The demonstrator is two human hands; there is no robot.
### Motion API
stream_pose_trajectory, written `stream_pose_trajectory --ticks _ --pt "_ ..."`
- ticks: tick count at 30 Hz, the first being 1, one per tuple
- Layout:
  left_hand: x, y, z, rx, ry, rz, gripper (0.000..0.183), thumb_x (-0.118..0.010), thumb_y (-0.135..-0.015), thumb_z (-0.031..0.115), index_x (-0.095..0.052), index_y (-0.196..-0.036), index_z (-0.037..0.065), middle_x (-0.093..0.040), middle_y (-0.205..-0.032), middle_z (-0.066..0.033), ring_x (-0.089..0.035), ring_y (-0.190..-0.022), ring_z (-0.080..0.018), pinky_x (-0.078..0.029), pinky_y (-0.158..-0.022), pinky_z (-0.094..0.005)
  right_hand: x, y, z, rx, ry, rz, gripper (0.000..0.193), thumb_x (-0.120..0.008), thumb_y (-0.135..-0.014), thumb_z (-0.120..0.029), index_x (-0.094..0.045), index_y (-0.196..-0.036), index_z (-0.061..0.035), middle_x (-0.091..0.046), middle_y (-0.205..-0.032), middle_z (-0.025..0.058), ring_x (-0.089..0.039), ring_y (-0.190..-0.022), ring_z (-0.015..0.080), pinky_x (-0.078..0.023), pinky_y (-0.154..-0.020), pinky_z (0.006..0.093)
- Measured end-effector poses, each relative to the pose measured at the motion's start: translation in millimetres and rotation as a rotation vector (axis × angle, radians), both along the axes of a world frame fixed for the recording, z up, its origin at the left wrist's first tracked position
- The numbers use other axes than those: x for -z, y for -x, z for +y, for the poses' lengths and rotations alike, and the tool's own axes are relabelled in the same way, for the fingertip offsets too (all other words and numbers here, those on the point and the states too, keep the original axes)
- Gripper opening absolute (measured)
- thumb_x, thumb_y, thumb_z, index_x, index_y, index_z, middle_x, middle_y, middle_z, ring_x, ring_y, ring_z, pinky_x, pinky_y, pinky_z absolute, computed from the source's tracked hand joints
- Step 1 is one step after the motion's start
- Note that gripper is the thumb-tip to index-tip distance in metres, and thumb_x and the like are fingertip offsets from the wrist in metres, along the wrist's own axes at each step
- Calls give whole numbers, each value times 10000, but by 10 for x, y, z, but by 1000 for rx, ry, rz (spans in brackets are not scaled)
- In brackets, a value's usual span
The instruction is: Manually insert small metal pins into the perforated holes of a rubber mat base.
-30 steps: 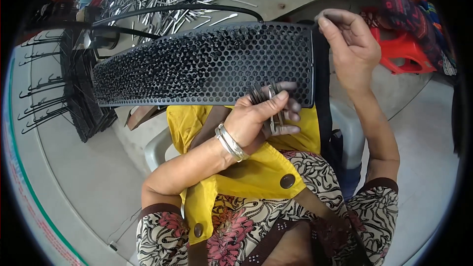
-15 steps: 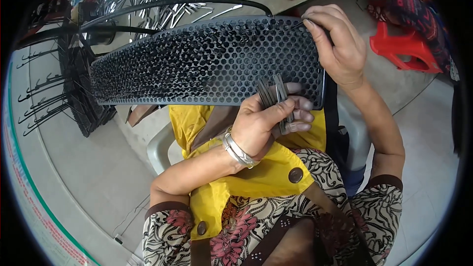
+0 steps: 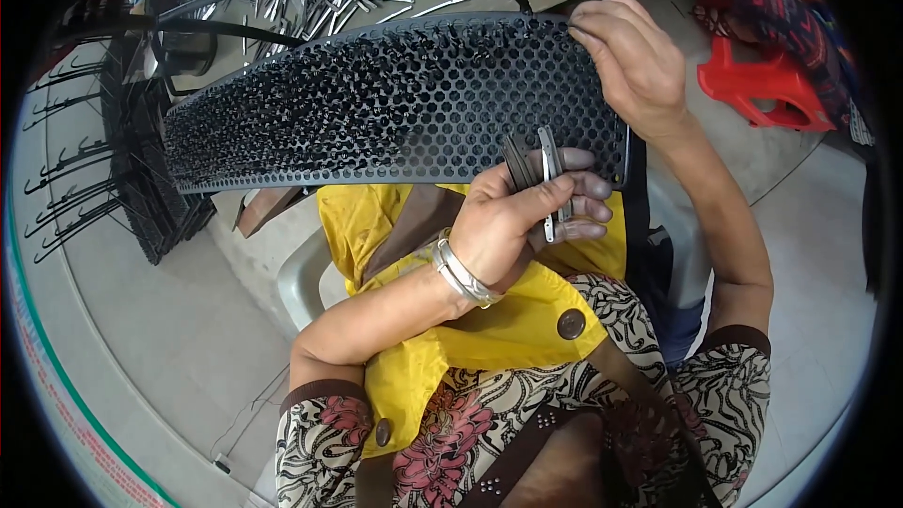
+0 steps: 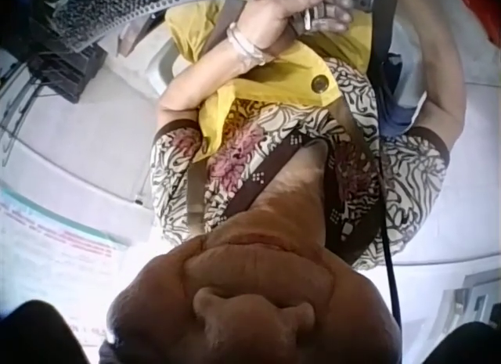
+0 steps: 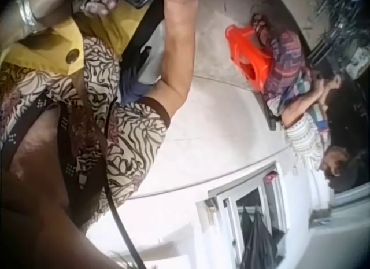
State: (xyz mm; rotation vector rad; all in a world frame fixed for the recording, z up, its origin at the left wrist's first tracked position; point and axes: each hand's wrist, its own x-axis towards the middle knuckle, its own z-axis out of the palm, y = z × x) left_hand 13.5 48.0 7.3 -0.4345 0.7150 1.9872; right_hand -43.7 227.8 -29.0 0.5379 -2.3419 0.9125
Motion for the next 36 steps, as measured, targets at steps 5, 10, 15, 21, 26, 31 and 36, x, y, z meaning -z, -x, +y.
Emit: stream_pose_trajectory --ticks 5,10,15,21,26,31,36 --pt "-5 12 -11 -1 -6 0 299 -447 -846 63 -428 -1124 -47 -544 -975 -177 -561 -865 -275 -482 -752 -375 113 -25 39 0 -64 -12 111 -578 -667 84 -538 -762 45 -566 -759 136 -547 -676 251 -447 -602 292" --pt "0 35 -11 10 -39 -33 309 -445 -849 93 -427 -1124 -45 -542 -976 -184 -559 -867 -288 -476 -757 -389 -59 -240 -72 124 26 -93 134 -604 -699 32 -573 -830 34 -577 -747 103 -557 -661 164 -441 -577 246" --pt "-15 53 14 86 -59 7 289 -436 -854 101 -439 -1103 -46 -544 -969 -188 -566 -856 -284 -486 -740 -373 -343 -486 -161 -100 697 -948 103 -591 -759 -24 -586 -848 26 -564 -657 -3 -499 -571 34 -404 -508 167" --pt "-46 58 57 115 8 62 276 -436 -860 122 -462 -1068 -57 -554 -943 -190 -575 -837 -276 -499 -714 -353 -327 -490 -100 -190 835 -1067 60 -582 -768 -34 -577 -787 22 -561 -637 5 -470 -528 17 -373 -464 150" --pt "-67 81 80 47 52 15 212 -455 -862 104 -497 -1007 -45 -577 -901 -171 -597 -779 -254 -522 -655 -329 -336 -470 -105 -62 840 -1064 54 -586 -766 -44 -578 -769 9 -566 -641 10 -482 -532 33 -387 -476 162" --pt "-46 67 46 101 133 157 198 -446 -867 104 -502 -983 -45 -587 -860 -167 -604 -741 -253 -525 -620 -312 -316 -464 -123 -44 821 -1060 52 -598 -755 -42 -581 -769 5 -574 -650 18 -497 -536 49 -398 -490 164" --pt "-62 86 31 97 67 104 205 -451 -867 112 -494 -990 -45 -587 -859 -166 -605 -742 -256 -524 -611 -309 -272 -475 -47 -95 908 -1063 64 -605 -742 -29 -586 -788 11 -583 -654 31 -528 -549 66 -427 -503 178"
